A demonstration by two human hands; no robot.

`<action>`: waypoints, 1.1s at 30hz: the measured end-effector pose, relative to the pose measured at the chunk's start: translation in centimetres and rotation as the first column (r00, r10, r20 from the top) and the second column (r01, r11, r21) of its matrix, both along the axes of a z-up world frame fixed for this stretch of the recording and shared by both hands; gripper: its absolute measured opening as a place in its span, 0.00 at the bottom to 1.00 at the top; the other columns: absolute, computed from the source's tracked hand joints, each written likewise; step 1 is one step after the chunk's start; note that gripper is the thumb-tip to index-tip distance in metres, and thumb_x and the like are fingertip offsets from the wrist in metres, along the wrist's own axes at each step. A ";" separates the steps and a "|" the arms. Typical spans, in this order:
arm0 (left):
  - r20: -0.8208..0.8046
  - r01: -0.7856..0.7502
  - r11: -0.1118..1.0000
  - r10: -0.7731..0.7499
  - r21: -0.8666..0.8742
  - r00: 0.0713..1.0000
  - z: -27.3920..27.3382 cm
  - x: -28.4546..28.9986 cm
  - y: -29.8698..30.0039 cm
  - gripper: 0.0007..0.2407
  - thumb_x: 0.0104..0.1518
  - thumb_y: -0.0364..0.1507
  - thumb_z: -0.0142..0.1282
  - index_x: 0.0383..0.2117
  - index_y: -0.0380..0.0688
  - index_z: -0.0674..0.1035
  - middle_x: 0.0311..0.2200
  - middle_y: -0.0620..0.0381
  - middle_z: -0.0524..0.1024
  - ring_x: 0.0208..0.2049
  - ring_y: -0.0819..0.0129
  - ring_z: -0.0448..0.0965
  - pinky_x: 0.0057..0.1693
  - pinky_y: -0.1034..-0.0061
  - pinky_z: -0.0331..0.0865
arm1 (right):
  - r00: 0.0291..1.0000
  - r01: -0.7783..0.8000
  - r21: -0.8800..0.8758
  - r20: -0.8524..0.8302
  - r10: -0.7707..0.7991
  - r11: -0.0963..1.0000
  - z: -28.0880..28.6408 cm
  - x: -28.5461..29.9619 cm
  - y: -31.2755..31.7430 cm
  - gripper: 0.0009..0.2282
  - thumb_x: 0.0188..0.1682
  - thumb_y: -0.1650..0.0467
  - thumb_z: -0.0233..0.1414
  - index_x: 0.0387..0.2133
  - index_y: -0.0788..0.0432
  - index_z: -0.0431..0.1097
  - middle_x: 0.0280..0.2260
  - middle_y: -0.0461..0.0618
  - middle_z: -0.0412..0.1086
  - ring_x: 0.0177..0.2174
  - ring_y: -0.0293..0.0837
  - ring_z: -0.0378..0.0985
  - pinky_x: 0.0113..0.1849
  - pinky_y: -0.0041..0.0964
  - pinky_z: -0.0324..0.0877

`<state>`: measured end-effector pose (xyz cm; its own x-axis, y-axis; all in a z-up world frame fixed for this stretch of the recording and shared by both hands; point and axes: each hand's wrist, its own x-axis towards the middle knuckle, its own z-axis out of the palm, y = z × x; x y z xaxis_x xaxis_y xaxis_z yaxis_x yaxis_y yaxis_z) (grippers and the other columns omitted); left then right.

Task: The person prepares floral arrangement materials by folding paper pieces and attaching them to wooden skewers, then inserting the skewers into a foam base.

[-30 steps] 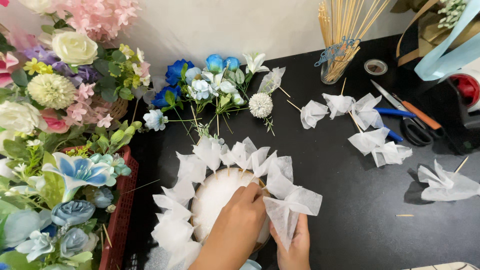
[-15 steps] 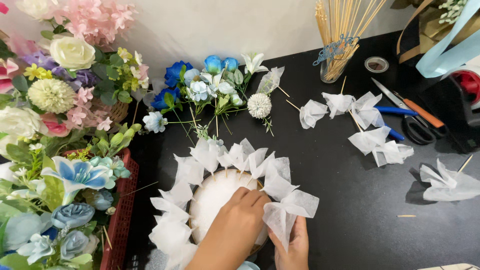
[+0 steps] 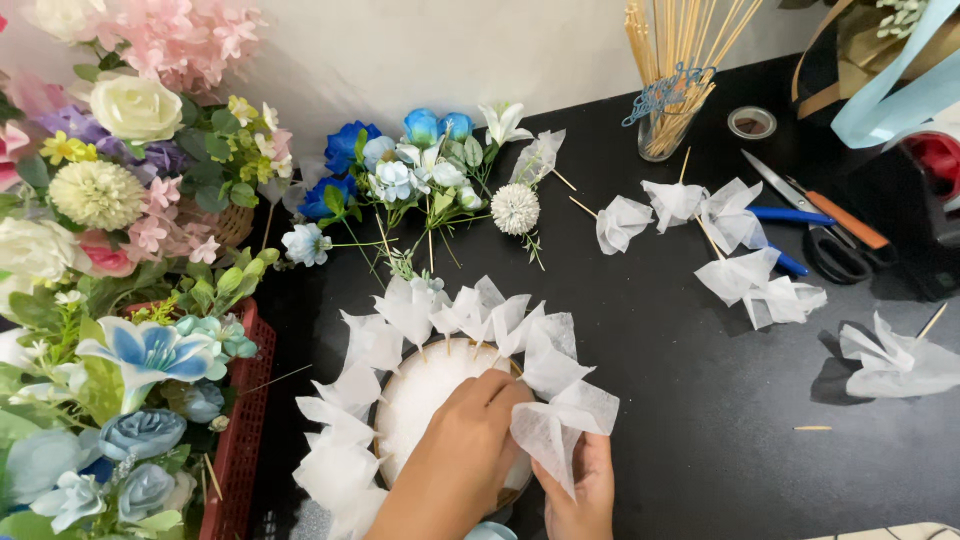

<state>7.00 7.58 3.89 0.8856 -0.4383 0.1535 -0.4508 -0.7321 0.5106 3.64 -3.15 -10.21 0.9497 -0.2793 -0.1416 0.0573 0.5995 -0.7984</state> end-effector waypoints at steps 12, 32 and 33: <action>0.181 0.123 0.992 -0.117 -0.024 0.976 -0.3 0.0 -0.3 0.11 0.41 0.16 0.50 0.31 0.38 0.70 0.27 0.50 0.69 0.29 0.58 0.69 0.37 0.69 0.65 | 0.990 -0.043 -0.036 0.130 0.048 0.998 0.1 -0.1 0.0 0.31 0.33 0.73 0.56 0.52 0.69 0.53 0.47 0.62 0.64 0.45 0.49 0.68 0.45 0.38 0.62; 0.233 0.024 0.998 -0.010 -0.053 0.972 -2.4 0.2 -0.1 0.11 0.32 0.13 0.43 0.24 0.36 0.68 0.25 0.49 0.65 0.27 0.57 0.64 0.34 0.70 0.63 | 0.993 0.061 -0.086 0.106 -0.052 0.994 2.5 0.6 1.1 0.25 0.30 0.74 0.55 0.45 0.69 0.60 0.35 0.60 0.70 0.34 0.44 0.73 0.37 0.32 0.67; 0.232 0.023 0.998 -0.011 -0.052 0.973 -2.4 0.2 0.0 0.11 0.32 0.13 0.43 0.24 0.36 0.68 0.25 0.49 0.65 0.27 0.57 0.64 0.34 0.70 0.63 | 0.993 0.060 -0.084 0.104 -0.052 0.995 2.6 0.6 1.2 0.25 0.30 0.74 0.55 0.45 0.69 0.60 0.35 0.60 0.70 0.34 0.44 0.73 0.37 0.32 0.67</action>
<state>7.25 7.54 1.47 0.8159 -0.4384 0.3770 -0.5734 -0.6975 0.4298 4.22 -1.93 -7.61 0.9404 -0.3395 -0.0175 0.1726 0.5214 -0.8357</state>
